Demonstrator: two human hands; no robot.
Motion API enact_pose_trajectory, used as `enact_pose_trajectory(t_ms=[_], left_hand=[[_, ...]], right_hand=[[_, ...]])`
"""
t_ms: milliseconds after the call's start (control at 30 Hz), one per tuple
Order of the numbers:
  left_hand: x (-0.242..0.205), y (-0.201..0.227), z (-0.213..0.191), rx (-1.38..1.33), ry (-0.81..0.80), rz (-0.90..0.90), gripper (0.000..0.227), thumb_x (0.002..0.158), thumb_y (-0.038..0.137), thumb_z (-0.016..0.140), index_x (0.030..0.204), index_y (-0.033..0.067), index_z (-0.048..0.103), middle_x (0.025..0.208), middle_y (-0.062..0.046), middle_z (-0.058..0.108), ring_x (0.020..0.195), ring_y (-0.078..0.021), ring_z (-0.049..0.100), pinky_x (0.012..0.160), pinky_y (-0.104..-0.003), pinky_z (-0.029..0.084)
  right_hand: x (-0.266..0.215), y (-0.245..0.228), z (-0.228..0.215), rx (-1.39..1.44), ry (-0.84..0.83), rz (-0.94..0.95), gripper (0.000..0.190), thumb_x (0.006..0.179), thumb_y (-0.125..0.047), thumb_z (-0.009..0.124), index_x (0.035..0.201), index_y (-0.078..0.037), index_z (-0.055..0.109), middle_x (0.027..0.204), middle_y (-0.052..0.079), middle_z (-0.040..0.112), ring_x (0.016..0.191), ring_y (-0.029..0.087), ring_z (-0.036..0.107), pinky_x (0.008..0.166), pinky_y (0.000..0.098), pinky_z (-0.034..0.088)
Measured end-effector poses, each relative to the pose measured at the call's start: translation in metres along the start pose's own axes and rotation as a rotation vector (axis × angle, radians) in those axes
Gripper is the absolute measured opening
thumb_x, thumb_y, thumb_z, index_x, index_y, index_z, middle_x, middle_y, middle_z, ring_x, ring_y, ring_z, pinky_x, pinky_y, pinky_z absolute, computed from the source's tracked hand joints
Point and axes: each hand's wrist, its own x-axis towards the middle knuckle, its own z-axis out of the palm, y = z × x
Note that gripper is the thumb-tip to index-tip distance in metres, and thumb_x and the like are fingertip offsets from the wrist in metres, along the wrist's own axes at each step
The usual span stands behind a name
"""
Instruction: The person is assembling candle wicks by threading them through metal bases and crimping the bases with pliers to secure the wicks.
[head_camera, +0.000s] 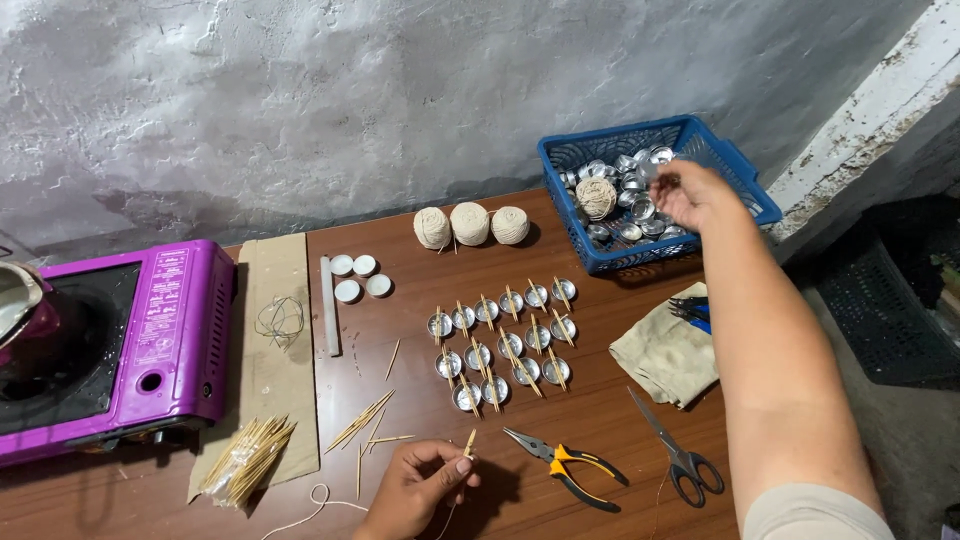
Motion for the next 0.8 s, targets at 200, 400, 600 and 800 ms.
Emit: enact_pose_trajectory(t_ms=[200, 400, 600, 800], left_hand=[[-0.002, 0.005, -0.001, 0.074, -0.012, 0.035, 0.016, 0.091, 0.01, 0.076, 0.081, -0.0023, 0.079, 0.072, -0.013, 0.079, 0.052, -0.018, 0.064, 0.05, -0.028, 0.052], [-0.002, 0.011, 0.002, 0.042, -0.004, 0.021, 0.016, 0.092, 0.01, 0.076, 0.081, -0.0015, 0.077, 0.073, -0.013, 0.079, 0.053, -0.0174, 0.065, 0.053, -0.028, 0.055], [0.001, -0.005, -0.004, 0.034, 0.013, 0.017, 0.015, 0.092, 0.011, 0.076, 0.083, -0.0016, 0.076, 0.074, -0.013, 0.078, 0.053, -0.0154, 0.063, 0.052, -0.027, 0.055], [0.0, -0.006, -0.009, 0.049, 0.051, 0.033, 0.014, 0.093, 0.012, 0.076, 0.085, 0.0004, 0.077, 0.073, -0.011, 0.077, 0.054, -0.0142, 0.062, 0.053, -0.026, 0.053]], right_hand=[[-0.022, 0.007, 0.029, -0.677, 0.167, -0.485, 0.015, 0.096, -0.009, 0.063, 0.108, -0.006, 0.072, 0.118, 0.009, 0.073, 0.081, 0.013, 0.068, 0.067, 0.0258, 0.057], [-0.147, 0.05, 0.117, -0.837, -0.273, -0.742, 0.016, 0.092, -0.014, 0.066, 0.105, -0.016, 0.075, 0.118, 0.008, 0.068, 0.11, 0.023, 0.065, 0.1, 0.0446, 0.055], [-0.135, 0.127, 0.192, -1.3, -0.631, -0.839, 0.023, 0.098, -0.015, 0.06, 0.118, -0.013, 0.071, 0.124, 0.006, 0.064, 0.085, 0.016, 0.063, 0.078, 0.0302, 0.056], [-0.089, 0.171, 0.217, -1.517, -0.743, -1.044, 0.025, 0.092, -0.011, 0.071, 0.118, -0.01, 0.07, 0.119, 0.007, 0.065, 0.114, 0.03, 0.062, 0.086, 0.0473, 0.054]])
